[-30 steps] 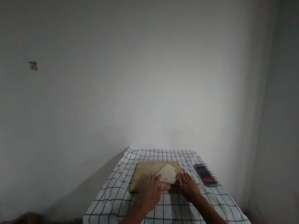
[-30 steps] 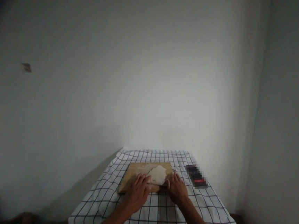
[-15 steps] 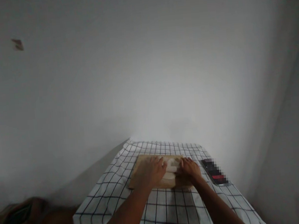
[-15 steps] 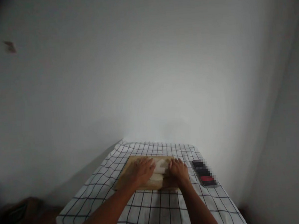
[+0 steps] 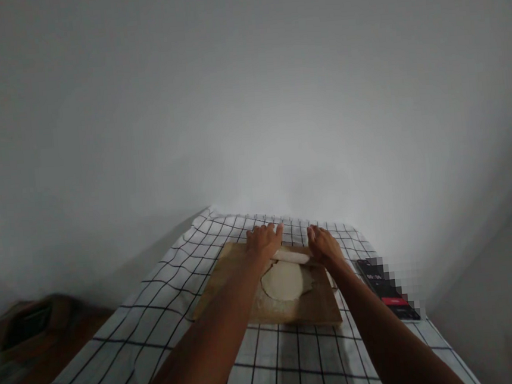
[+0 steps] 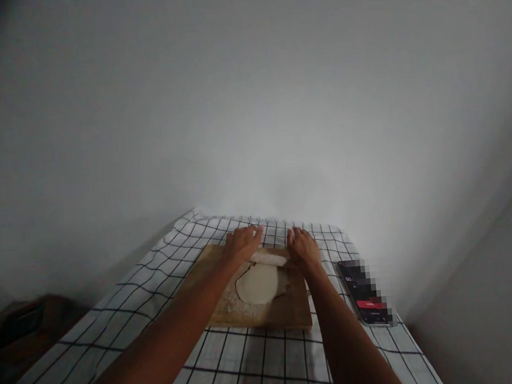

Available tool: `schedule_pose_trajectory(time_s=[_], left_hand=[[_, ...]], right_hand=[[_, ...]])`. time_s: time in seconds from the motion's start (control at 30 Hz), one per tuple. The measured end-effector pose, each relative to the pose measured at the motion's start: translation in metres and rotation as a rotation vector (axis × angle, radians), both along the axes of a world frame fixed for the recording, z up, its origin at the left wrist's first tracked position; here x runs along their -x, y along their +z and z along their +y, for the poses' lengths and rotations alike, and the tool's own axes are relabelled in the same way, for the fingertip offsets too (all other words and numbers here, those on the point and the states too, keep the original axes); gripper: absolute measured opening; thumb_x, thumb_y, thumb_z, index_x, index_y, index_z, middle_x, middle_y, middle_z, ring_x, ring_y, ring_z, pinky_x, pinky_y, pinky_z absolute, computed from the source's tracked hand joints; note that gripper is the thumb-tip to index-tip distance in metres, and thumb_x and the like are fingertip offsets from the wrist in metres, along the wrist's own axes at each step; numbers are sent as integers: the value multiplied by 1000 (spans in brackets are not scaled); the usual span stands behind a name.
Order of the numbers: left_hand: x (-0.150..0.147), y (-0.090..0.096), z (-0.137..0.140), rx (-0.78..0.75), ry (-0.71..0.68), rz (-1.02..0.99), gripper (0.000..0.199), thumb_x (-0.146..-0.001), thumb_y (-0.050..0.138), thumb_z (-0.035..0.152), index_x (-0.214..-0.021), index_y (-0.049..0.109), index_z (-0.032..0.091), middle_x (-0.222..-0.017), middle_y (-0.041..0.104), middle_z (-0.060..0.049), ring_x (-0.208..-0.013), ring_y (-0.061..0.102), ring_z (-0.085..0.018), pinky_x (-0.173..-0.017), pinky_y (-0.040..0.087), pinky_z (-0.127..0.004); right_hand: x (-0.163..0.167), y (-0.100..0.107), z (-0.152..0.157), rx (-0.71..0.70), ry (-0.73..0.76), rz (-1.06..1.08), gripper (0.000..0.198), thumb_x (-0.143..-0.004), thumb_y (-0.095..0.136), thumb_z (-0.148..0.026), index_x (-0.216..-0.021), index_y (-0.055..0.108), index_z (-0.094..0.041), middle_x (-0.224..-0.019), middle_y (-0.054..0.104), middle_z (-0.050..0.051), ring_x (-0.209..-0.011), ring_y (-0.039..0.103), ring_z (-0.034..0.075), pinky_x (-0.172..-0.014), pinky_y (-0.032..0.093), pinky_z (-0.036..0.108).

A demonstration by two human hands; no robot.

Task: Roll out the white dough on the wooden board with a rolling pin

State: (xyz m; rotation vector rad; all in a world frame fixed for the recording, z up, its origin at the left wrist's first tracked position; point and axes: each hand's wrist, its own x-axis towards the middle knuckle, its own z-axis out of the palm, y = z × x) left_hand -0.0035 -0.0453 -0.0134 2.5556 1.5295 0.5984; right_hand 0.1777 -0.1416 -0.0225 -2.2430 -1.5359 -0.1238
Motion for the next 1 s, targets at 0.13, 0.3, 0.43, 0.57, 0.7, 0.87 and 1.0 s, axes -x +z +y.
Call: schedule_pose_trajectory(time_s=[0.13,0.3,0.43,0.57,0.7,0.87,1.0], left_hand=[[-11,3,19,68,28,47,72,-115,21,59,-126,77,15,-128,79,-21,-128,71,-37,-109,52,-54],[-19,4,33,117,41,88,66,-113,29,56,-128,78,14,-133,78,-22,-133,70,-37,-110,53,-50],[-20,-1,41,135,29,149,50,-106,47,46,-131,76,13,-138,75,-23,-134,68,-37,-106,55,-47],[-18,-6,42,131,11,149,47,-104,49,42,-132,76,17,-143,73,-21,-137,65,-37,-107,53,-48],[-10,-6,34,203,-34,148,48,-103,53,45,-134,73,15,-150,68,-24,-137,63,-38,-109,51,-50],[2,-3,14,225,-45,112,44,-105,55,45,-134,74,19,-158,65,-20,-142,58,-40,-114,47,-58],[13,-8,-2,127,-82,71,33,-105,59,46,-124,79,27,-148,73,-15,-141,60,-40,-115,46,-60]], right_hand=[[-10,0,20,-53,22,-9,53,-120,27,-39,-150,63,-13,-147,71,17,-134,65,25,-111,47,32],[-20,-4,36,-38,-21,-16,51,-120,28,-39,-139,68,-15,-135,75,16,-126,69,27,-103,49,35],[-24,-6,43,5,-53,-16,50,-119,30,-38,-140,68,-14,-135,75,18,-126,69,28,-103,50,36],[-27,-11,42,84,-28,-1,47,-116,36,-33,-146,66,-11,-142,72,19,-133,66,30,-108,50,37],[-27,-17,34,177,11,-48,45,-112,41,-25,-145,69,-12,-147,69,21,-137,64,31,-110,51,40],[-23,-21,14,298,192,-189,33,-105,52,-16,-120,82,-17,-144,71,19,-140,62,30,-118,47,41],[-16,-22,-6,299,253,-231,34,-104,51,-10,-113,83,-16,-153,68,17,-147,58,30,-125,42,43]])
